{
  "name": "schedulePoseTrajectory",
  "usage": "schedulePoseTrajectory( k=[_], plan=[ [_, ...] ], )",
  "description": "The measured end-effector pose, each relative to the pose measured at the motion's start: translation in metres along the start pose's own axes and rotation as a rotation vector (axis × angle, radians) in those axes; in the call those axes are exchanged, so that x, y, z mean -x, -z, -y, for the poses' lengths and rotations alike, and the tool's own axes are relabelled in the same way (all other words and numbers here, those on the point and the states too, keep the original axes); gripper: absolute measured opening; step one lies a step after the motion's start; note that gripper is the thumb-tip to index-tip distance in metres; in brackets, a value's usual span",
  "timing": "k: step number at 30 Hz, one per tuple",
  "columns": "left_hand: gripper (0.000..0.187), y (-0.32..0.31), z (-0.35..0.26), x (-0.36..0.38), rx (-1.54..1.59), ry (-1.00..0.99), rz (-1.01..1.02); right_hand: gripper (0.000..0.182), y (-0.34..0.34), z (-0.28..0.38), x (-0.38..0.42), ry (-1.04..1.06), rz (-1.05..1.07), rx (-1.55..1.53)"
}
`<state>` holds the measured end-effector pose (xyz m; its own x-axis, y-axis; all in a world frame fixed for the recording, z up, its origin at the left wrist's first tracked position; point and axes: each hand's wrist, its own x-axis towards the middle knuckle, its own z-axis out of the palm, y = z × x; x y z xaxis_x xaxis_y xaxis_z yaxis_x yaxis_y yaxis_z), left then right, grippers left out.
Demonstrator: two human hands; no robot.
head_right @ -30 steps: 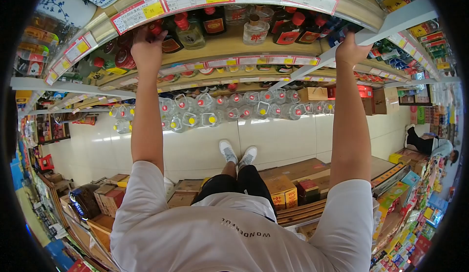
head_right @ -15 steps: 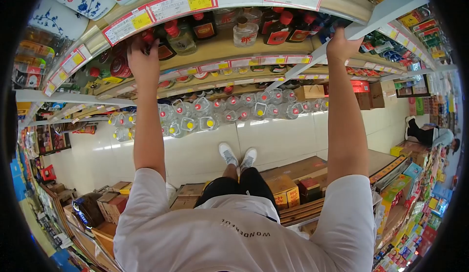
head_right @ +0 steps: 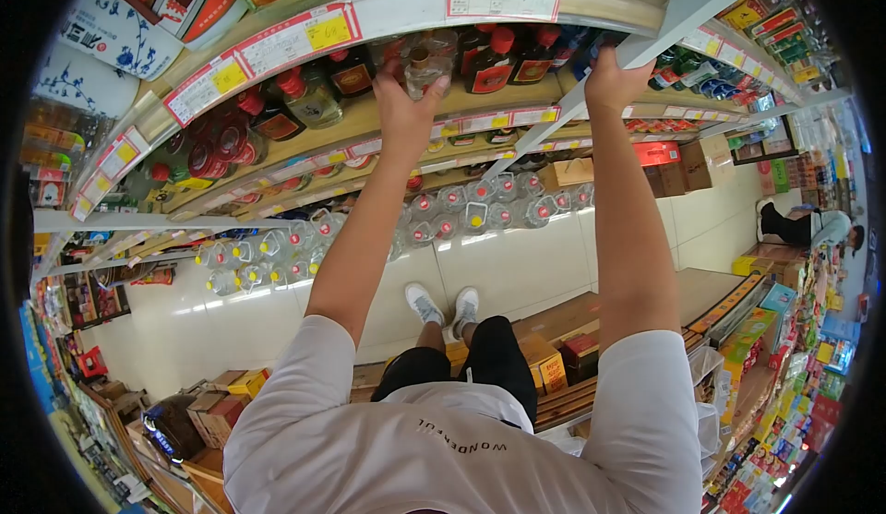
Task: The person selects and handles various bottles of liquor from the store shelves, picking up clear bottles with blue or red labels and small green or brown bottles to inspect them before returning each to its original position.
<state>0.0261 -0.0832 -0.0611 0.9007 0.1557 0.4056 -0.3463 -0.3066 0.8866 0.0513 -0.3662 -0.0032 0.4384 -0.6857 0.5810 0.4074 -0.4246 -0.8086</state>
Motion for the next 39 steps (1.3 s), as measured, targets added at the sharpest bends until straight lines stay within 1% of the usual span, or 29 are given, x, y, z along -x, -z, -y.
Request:
schedulePoseTrajectory(
  k=[1,2,5,6,8,9,10,11,13,14,16,17,18,20,21,22,23,24,25,28,31,33,34,37,39],
  plan=[
    [0.075,-0.006,0.004,-0.002,0.019,0.012,0.010,0.058,0.000,-0.001,0.000,-0.014,0.001,-0.036],
    [0.073,-0.008,0.003,-0.003,-0.017,-0.008,0.017,0.058,-0.001,0.003,0.001,-0.072,0.007,-0.059],
    [0.069,-0.009,0.001,-0.003,-0.037,-0.034,0.073,0.051,-0.002,0.017,0.007,-0.031,-0.025,0.100],
    [0.067,-0.011,0.004,-0.002,-0.037,-0.037,0.058,0.049,-0.003,0.016,0.008,-0.033,-0.023,0.007],
    [0.064,-0.014,0.009,-0.002,-0.037,-0.047,0.019,0.049,-0.002,0.015,0.007,-0.054,-0.021,0.045],
    [0.062,-0.014,0.010,-0.003,-0.031,-0.038,0.024,0.049,-0.002,0.014,0.006,-0.066,-0.017,0.062],
    [0.060,-0.014,0.011,-0.003,-0.027,-0.027,0.029,0.048,-0.002,0.011,0.005,-0.092,0.006,0.006],
    [0.059,-0.014,0.010,-0.003,-0.024,-0.018,0.033,0.047,-0.002,0.009,0.003,-0.049,0.006,0.001],
    [0.057,-0.012,0.007,-0.002,-0.007,0.070,0.065,0.047,-0.003,0.006,0.001,0.033,-0.005,-0.014],
    [0.055,-0.011,0.005,-0.003,-0.001,0.110,0.082,0.046,-0.003,0.010,0.003,0.012,-0.018,0.023],
    [0.054,-0.008,0.008,0.003,-0.069,-0.023,0.048,0.048,0.003,-0.015,-0.002,0.030,-0.010,0.023],
    [0.054,-0.004,0.000,0.003,-0.103,-0.093,0.030,0.049,0.001,-0.013,-0.004,0.041,-0.007,0.020],
    [0.050,0.001,-0.008,0.005,-0.166,-0.128,0.015,0.048,0.001,-0.010,-0.004,0.001,-0.010,-0.020],
    [0.047,0.017,-0.038,0.011,0.031,0.067,0.062,0.048,-0.002,-0.001,0.001,-0.081,-0.016,-0.105],
    [0.045,0.024,-0.052,0.013,0.128,0.165,0.088,0.047,0.000,-0.008,-0.001,-0.036,-0.023,-0.030],
    [0.041,0.025,-0.045,0.016,0.285,0.167,0.104,0.047,0.002,-0.023,-0.003,0.010,-0.033,0.044],
    [0.042,0.029,-0.054,0.018,0.399,0.193,0.115,0.046,0.004,-0.022,-0.004,0.054,-0.041,0.122],
    [0.042,0.034,-0.063,0.023,0.514,0.223,0.126,0.047,0.007,-0.021,-0.003,-0.072,0.012,0.098],
    [0.042,0.038,-0.071,0.029,0.628,0.257,0.136,0.047,0.010,-0.022,-0.004,-0.067,0.013,0.103],
    [0.037,0.058,-0.099,0.048,0.685,0.390,0.221,0.047,0.009,-0.022,-0.003,-0.092,0.018,0.116],
    [0.032,0.061,-0.105,0.066,0.846,0.438,0.209,0.048,0.008,-0.017,-0.003,-0.065,0.017,0.141],
    [0.032,0.070,-0.108,0.076,0.914,0.519,0.292,0.051,0.007,-0.019,-0.005,-0.020,0.010,0.170],
    [0.032,0.073,-0.111,0.079,0.951,0.559,0.334,0.050,0.009,-0.023,-0.002,-0.040,0.012,0.163],
    [0.032,0.080,-0.125,0.084,0.957,0.725,0.357,0.049,0.008,-0.005,-0.002,-0.048,0.018,0.140],
    [0.032,0.081,-0.133,0.082,0.960,0.826,0.331,0.048,0.007,-0.008,-0.002,-0.038,0.026,0.117]
  ],
)
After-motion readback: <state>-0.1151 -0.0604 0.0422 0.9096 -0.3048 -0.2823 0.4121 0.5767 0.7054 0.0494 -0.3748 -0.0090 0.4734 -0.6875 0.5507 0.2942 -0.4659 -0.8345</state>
